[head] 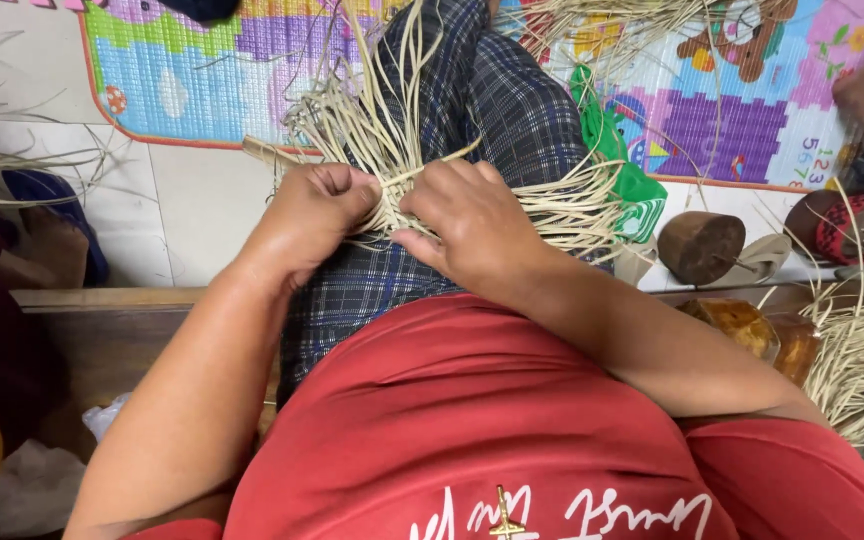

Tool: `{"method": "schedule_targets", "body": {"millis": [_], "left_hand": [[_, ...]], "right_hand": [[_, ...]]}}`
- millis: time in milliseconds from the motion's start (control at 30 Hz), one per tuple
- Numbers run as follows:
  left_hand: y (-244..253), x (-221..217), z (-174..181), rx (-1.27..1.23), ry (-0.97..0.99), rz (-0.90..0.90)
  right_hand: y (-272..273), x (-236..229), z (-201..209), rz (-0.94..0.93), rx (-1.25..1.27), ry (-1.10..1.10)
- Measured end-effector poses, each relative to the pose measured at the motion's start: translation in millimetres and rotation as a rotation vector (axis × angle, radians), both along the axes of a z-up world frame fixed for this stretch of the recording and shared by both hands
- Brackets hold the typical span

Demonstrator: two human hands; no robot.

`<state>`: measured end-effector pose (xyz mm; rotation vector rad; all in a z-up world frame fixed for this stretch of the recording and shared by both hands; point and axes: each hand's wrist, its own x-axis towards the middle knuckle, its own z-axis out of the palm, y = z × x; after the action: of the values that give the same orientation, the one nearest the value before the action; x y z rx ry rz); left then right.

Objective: The person is weaving dried grass strips together to create a circular handcrafted object, likely a hat or a basket base.

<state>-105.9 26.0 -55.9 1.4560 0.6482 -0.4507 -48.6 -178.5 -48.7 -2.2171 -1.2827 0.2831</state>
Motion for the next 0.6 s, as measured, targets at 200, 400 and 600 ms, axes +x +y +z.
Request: {"method": "schedule_targets", "body": {"millis": [200,400,600], "left_hand": [[7.3,-0.5,-20.5,-0.074,0.024,0.027],[9.2,-0.6,-23.0,-0.105,0.024,0.059],[14.4,-2.0,-37.3,-0.144,0.029,0.05]], "right_hand": [[2.1,4.2,-4.2,-0.035,0.036,0.136],[3.4,6.4,-1.1,-0.067,0.091,0.153],[3.3,5.5,-2.4,-0.02,0.064,0.019]]}}
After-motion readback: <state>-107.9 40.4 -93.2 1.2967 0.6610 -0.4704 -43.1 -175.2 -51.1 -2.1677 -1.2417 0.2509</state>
